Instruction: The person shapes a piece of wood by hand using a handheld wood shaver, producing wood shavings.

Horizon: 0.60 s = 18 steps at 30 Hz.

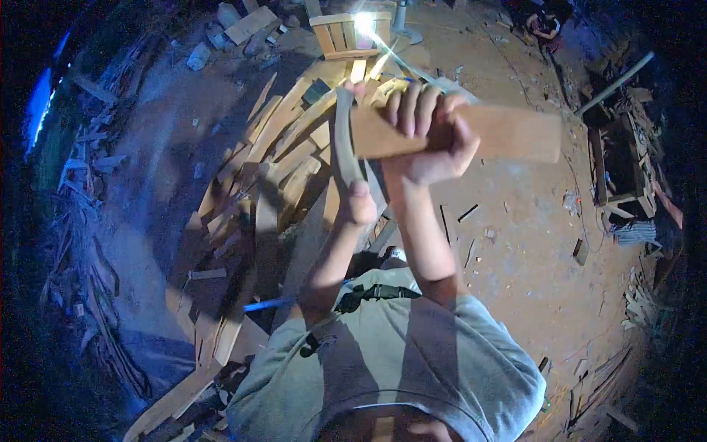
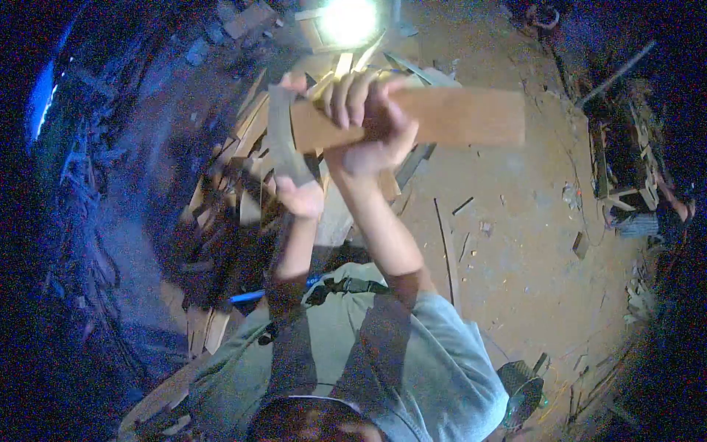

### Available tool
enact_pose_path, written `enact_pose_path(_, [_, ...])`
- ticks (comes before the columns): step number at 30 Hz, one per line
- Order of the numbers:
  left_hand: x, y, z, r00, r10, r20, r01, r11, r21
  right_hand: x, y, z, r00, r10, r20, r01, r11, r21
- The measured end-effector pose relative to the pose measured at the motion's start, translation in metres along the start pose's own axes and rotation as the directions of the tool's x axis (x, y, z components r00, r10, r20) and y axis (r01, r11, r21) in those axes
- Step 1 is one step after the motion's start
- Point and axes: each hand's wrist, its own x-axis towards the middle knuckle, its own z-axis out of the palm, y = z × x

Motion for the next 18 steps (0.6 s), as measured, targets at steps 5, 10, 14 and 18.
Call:
enact_pose_path(5, [0.007, 0.033, 0.042, 1.000, -0.020, 0.011, 0.020, 0.999, -0.036, -0.018, -0.002, -0.010, 0.997, 0.022, 0.070, -0.022, 1.000, -0.007])
enact_pose_path(10, [-0.006, 0.046, 0.056, 0.992, -0.030, 0.120, 0.015, 0.992, 0.126, 0.009, 0.005, -0.005, 0.999, -0.051, 0.000, 0.051, 0.998, 0.039])
enact_pose_path(14, [-0.006, 0.029, 0.049, 0.994, -0.066, 0.086, 0.049, 0.980, 0.192, -0.010, -0.001, -0.015, 0.999, 0.043, 0.020, -0.042, 0.999, -0.023])
enact_pose_path(18, [0.000, 0.043, 0.046, 0.989, -0.097, 0.114, 0.073, 0.977, 0.202, 0.010, 0.002, -0.016, 0.999, 0.038, -0.001, -0.038, 0.999, -0.016])
